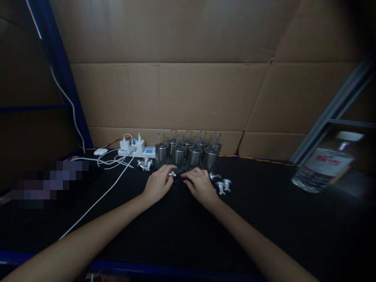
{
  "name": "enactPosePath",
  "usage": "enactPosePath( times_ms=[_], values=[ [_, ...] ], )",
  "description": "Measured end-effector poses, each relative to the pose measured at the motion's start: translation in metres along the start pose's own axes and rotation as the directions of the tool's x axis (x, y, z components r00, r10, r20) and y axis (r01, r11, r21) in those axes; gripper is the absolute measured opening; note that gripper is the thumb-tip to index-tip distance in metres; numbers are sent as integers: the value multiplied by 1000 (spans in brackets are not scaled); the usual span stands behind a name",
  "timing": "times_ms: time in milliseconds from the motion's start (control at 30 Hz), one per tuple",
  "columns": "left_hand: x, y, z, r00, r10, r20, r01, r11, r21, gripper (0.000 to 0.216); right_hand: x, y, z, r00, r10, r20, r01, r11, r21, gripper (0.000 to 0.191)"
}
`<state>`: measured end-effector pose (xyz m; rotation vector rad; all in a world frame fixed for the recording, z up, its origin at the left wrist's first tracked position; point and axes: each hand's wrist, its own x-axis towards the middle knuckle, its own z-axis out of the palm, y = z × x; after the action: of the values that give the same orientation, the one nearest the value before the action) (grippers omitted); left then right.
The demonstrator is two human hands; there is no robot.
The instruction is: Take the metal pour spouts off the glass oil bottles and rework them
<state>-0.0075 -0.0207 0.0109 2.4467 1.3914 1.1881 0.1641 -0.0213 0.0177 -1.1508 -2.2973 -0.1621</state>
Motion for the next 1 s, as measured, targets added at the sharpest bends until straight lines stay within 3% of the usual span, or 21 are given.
enactPosePath(
  times_ms=[733, 1000],
  values=[
    [-1, 2, -2, 1000, 3, 27, -3, 1000, 17, 32, 3, -5, 5, 999, -22, -35, 18, 995, -97, 8],
    [-1, 0, -1, 1000, 11, 27, -11, 1000, 12, 32, 4, -6, 5, 999, -6, -36, 4, 997, -78, 12]
  ],
)
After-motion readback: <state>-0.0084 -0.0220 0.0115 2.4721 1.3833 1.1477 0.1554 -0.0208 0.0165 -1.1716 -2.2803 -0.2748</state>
